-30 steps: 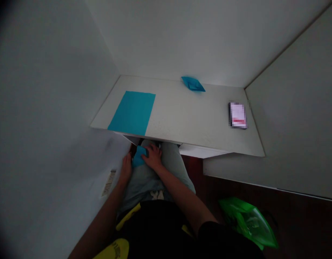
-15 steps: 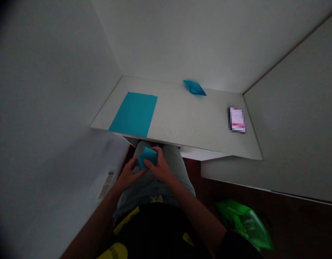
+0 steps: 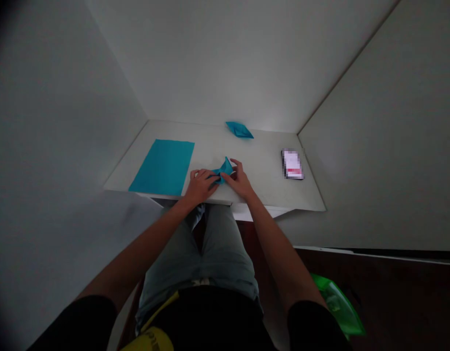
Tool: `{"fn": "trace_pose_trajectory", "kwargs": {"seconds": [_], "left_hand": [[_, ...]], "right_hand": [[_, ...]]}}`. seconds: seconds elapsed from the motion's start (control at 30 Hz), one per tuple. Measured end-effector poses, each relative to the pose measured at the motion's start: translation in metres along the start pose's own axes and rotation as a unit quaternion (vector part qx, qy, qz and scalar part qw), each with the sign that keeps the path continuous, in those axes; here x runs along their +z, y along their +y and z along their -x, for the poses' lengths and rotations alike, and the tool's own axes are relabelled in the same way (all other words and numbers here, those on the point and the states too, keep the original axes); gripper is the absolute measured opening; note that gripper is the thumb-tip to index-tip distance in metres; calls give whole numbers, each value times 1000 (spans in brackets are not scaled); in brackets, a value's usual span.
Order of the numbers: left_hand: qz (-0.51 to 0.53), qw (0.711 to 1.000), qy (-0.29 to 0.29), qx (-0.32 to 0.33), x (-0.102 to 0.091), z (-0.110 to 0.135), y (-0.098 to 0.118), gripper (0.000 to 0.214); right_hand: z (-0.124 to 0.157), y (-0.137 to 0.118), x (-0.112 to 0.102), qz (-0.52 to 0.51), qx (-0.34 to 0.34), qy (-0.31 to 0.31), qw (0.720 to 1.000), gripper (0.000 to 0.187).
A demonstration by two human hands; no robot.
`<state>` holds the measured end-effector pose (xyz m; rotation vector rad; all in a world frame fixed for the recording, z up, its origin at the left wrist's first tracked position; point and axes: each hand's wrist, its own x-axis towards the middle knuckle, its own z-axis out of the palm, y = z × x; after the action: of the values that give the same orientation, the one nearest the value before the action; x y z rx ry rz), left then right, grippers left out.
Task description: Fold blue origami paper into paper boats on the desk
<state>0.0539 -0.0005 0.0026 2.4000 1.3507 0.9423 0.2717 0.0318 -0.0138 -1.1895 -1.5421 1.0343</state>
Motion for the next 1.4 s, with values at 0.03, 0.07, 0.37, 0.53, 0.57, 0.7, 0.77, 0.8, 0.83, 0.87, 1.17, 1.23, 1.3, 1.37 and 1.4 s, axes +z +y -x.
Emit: {"fn": "trace_pose_trajectory", "kwargs": {"seconds": [0.03,0.07,0.37,0.53,0.57,0.7,0.77,0.8,0.83,0.87,1.17,1.23,1.3,1.37,1.4], "left_hand": [[-7,1000,-4,3,3,2,0,23],[-18,1000,-5,5,4,3,1,23],[-8,999,41,-5,-6,-4,-24,20],[123,992,30,-18,0,-7,-42,20],[134,990,30,-14,1,-7,-43,22],[137,990,32,2,-2,-8,-37,36],[124,992,23,15,-4,-8,-33,43],[115,993,18,24,-4,-8,-32,45],[105,994,12,34,-4,-8,-31,46],[96,994,5,43,-4,-7,-30,47],[145,989,9,-32,0,-9,-34,41],[187,979,22,-77,-2,-11,-35,30],[223,965,32,-136,-4,-12,-35,26],[240,951,32,-191,-6,-13,-35,29],[242,947,29,-208,-7,-13,-36,30]], "right_hand": [[1,3,0,7,-2,5,1000,83],[2,6,0,12,-5,11,1000,81],[2,10,-5,-15,-28,1,999,58],[1,16,-6,-15,-46,-11,999,59],[1,16,-6,-12,-50,-13,999,59],[1,16,-5,10,-57,-13,998,68],[0,15,-4,26,-61,-15,998,75],[0,15,-3,33,-64,-13,997,78],[0,14,-3,38,-67,-8,997,78],[-1,14,-2,43,-69,1,997,77],[2,11,-1,31,-48,23,998,76],[4,9,-1,-12,-44,-1,999,82],[4,8,-2,-53,-50,-14,997,78],[3,6,-4,-68,-50,-12,996,68],[3,6,-5,-71,-44,-10,996,66]]}}
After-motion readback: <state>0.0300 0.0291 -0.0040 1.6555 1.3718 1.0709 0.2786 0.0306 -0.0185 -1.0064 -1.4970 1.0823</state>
